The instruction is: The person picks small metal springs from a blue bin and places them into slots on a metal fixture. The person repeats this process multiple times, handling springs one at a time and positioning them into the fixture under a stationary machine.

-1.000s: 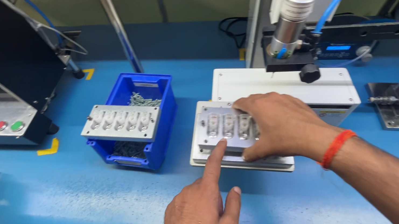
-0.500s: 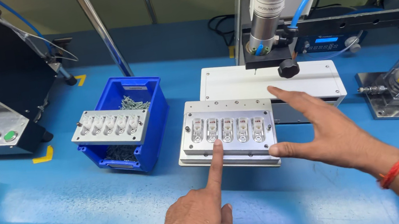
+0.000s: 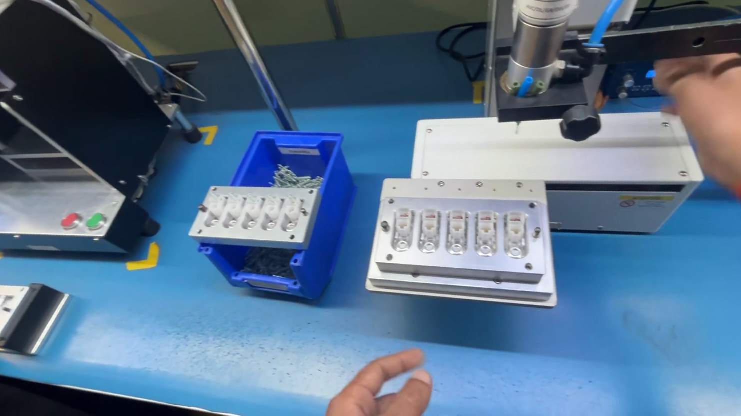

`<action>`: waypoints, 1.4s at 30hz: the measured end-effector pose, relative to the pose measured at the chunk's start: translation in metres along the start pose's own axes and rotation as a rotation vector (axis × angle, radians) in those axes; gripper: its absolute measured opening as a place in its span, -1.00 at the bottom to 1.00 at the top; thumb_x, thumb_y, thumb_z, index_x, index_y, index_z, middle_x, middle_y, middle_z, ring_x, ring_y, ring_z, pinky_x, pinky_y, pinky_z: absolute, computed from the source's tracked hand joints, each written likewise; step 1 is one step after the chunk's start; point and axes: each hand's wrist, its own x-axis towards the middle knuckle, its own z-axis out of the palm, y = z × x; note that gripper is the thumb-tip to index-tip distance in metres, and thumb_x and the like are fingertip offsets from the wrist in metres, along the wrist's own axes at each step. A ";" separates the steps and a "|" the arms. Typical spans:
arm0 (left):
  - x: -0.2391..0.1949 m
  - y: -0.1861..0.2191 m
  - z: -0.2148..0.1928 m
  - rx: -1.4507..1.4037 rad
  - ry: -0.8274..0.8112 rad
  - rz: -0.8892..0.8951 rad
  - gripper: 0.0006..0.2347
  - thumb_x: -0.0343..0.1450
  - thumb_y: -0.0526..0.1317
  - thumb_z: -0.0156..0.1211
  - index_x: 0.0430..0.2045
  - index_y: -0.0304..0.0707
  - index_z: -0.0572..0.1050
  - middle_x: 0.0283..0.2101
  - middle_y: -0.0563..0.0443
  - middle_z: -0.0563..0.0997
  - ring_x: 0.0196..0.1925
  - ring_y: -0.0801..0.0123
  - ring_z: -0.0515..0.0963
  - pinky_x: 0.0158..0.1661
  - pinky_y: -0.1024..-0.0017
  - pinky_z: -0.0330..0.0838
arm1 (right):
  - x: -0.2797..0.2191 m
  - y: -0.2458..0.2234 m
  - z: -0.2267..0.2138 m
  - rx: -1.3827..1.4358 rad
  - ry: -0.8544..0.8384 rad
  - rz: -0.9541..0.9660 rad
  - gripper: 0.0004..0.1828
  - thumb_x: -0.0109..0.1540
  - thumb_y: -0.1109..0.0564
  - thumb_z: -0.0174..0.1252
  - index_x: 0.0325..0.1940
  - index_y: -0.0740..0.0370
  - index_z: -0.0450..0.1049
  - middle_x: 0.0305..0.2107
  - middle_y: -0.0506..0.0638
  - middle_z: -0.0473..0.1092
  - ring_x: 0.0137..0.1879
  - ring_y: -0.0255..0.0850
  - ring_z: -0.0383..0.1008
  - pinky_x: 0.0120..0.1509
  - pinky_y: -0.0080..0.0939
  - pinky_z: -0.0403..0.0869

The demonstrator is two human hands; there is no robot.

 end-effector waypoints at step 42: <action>0.034 -0.004 -0.140 -0.004 -0.167 0.109 -0.84 0.40 -0.24 0.26 -0.31 -0.41 0.58 -0.45 0.07 0.70 -0.40 0.61 0.62 -0.35 0.60 0.49 | -0.264 -0.070 0.224 -0.954 -1.218 -0.338 -0.37 0.26 -0.09 0.09 0.44 -0.18 0.20 -0.20 0.10 0.47 -0.11 0.04 0.58 0.01 0.08 0.52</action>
